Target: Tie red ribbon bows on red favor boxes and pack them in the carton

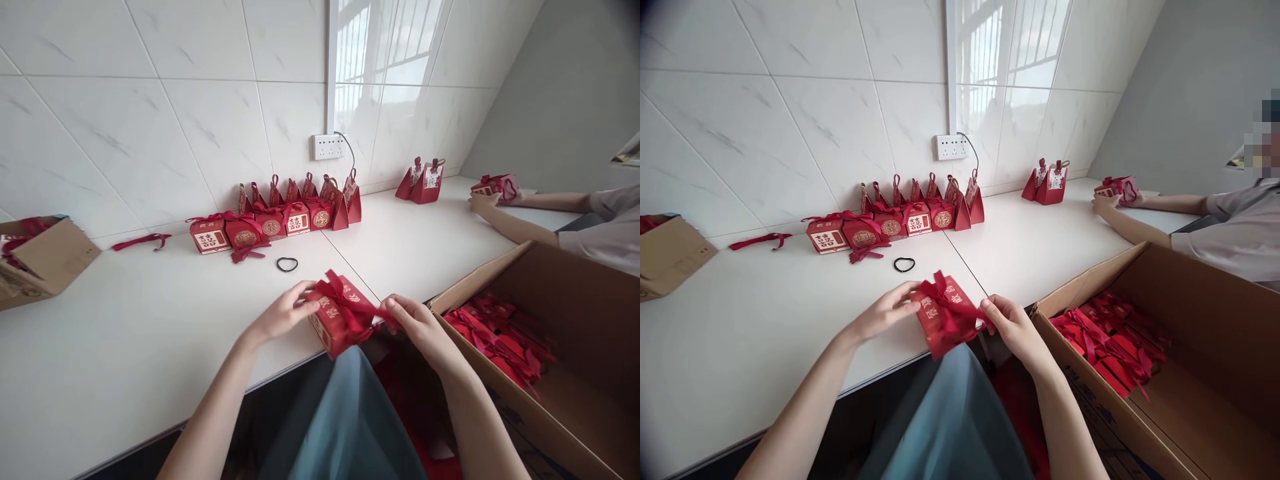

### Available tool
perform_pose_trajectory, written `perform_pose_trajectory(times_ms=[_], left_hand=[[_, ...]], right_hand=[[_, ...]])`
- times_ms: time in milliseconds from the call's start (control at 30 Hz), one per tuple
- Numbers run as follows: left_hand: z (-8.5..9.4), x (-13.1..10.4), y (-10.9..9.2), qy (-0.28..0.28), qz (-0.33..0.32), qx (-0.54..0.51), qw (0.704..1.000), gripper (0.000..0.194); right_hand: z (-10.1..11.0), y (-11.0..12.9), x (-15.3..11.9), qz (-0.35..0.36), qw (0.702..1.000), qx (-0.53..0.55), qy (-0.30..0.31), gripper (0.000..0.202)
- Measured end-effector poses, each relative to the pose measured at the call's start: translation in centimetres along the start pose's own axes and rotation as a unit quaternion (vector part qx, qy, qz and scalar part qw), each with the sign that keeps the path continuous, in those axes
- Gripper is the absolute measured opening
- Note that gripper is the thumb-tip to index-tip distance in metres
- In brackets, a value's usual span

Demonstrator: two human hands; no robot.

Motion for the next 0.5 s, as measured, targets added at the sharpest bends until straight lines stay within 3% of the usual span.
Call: perform_pose_trajectory(times_ms=[100,167,233,333,500], left_hand=[[5.1,1.4,-1.7,-0.201,-0.052,0.074,0.975,0.03],[6.4,0.3,-3.2,-0.295,-0.094,0.092,0.946,0.03],[5.0,-0.8,-4.1,-0.286,-0.127,0.117,0.943,0.027],[1.6,-2.0,-3.6,-0.202,-0.131,0.164,0.957,0.024],[1.8,-3.9,-3.7,-0.284,-0.159,0.273,0.905,0.02]], right_hand=[[-0.8,-0.1,-0.7,-0.006,0.998,-0.048,0.047,0.048],[-1.2,-0.6,-1.2,-0.018,0.994,-0.071,0.077,0.05],[-0.6,-0.9,-1.4,-0.018,0.995,-0.079,0.059,0.051],[0.5,-0.6,-1.2,0.001,0.997,-0.075,-0.014,0.05],[0.1,0.7,0.1,0.056,0.989,-0.103,-0.091,0.034]])
Point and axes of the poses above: each hand's wrist, its own x-axis towards the middle knuckle, its own z-axis out of the back of the hand, y = z × x, the point moved 10 cm from there along x, towards the middle knuckle, and after that the axes turned 4 degrees about -y, right-handed, at the moved point
